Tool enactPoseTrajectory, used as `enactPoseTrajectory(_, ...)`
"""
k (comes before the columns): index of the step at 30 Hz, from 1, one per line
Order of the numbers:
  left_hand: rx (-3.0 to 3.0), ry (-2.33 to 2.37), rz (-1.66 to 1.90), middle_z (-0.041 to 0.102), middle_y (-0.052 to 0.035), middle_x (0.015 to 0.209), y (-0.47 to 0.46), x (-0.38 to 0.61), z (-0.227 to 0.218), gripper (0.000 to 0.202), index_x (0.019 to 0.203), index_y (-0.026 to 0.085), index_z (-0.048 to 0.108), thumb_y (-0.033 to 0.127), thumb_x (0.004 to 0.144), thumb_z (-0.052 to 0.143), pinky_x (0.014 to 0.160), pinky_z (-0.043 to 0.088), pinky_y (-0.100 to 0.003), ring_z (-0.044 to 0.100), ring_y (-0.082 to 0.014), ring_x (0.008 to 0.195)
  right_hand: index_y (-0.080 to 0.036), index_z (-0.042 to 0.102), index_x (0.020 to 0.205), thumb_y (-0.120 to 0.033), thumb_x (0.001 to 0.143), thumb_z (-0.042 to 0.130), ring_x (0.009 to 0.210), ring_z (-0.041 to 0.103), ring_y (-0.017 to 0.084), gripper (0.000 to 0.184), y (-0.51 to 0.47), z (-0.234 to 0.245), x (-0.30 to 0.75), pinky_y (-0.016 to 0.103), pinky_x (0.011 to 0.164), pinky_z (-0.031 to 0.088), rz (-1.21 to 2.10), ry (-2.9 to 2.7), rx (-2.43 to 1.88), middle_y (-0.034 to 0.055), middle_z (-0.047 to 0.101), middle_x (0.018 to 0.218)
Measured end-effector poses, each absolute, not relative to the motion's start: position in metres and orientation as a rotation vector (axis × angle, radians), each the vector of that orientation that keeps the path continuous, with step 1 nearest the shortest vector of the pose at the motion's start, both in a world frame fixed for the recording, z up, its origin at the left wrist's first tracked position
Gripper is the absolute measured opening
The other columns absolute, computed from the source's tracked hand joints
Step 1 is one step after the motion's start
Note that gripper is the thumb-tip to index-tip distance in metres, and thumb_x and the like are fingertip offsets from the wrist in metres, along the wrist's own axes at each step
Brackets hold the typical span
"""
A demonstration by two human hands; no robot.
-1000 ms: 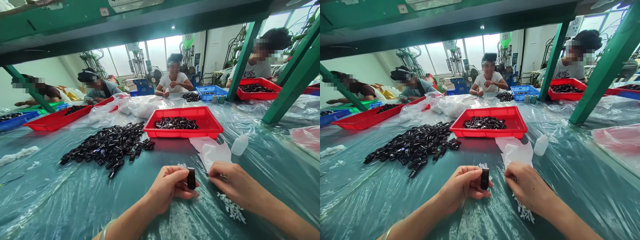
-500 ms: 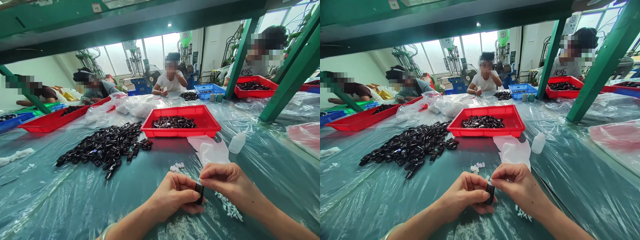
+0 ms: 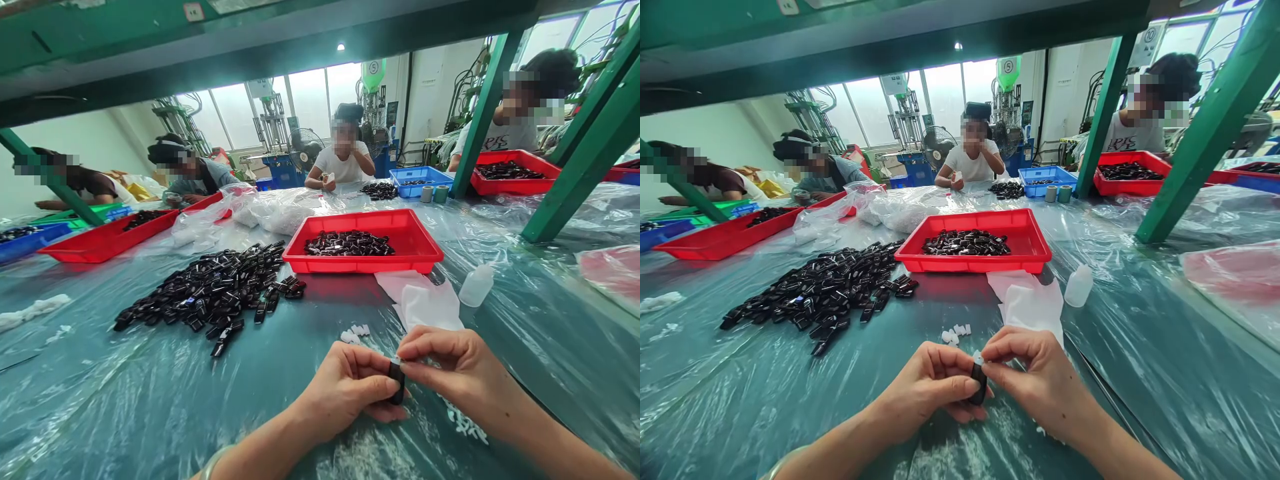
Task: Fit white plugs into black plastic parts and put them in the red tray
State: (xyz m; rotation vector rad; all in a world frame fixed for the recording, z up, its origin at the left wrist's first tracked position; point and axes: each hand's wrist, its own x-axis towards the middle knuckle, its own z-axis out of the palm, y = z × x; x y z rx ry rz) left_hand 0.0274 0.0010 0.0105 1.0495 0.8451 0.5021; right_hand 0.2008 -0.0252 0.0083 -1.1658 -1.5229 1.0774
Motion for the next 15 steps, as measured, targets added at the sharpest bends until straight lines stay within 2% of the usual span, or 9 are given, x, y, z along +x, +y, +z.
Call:
enactPoseTrajectory(5, 1.032, 0.854, 0.515, 0.069, -0.0079, 0.07, 0.0023, 0.0265, 0.009, 0.026, 0.078, 0.008, 0.071, 0.028, 0.061, 0.075, 0.051, 0.051, -0.018, 0.067, -0.0152, 0.057, -0.02, 0.07, 0.072, -0.017, 0.074, 0.063, 0.073, 0.058, 0.014, 0.007, -0.0267, 0.008, 0.2018, 0.025, 0.065, 0.045, 1.065, -1.582, -1.161, 0.0017, 0.064, 0.077)
enactPoseTrajectory(15, 1.047, 0.878, 0.526, 0.069, -0.0074, 0.07, 0.0004, 0.0271, 0.0085, 0.023, 0.077, 0.008, 0.071, 0.025, 0.061, 0.074, 0.052, 0.051, -0.018, 0.067, -0.0145, 0.056, -0.02, 0.069, 0.074, -0.018, 0.078, 0.059, 0.071, 0.058, 0.013, 0.012, -0.0271, 0.0116, 0.2002, 0.023, 0.064, 0.044, 1.015, -1.683, -1.177, 0.0013, 0.063, 0.078)
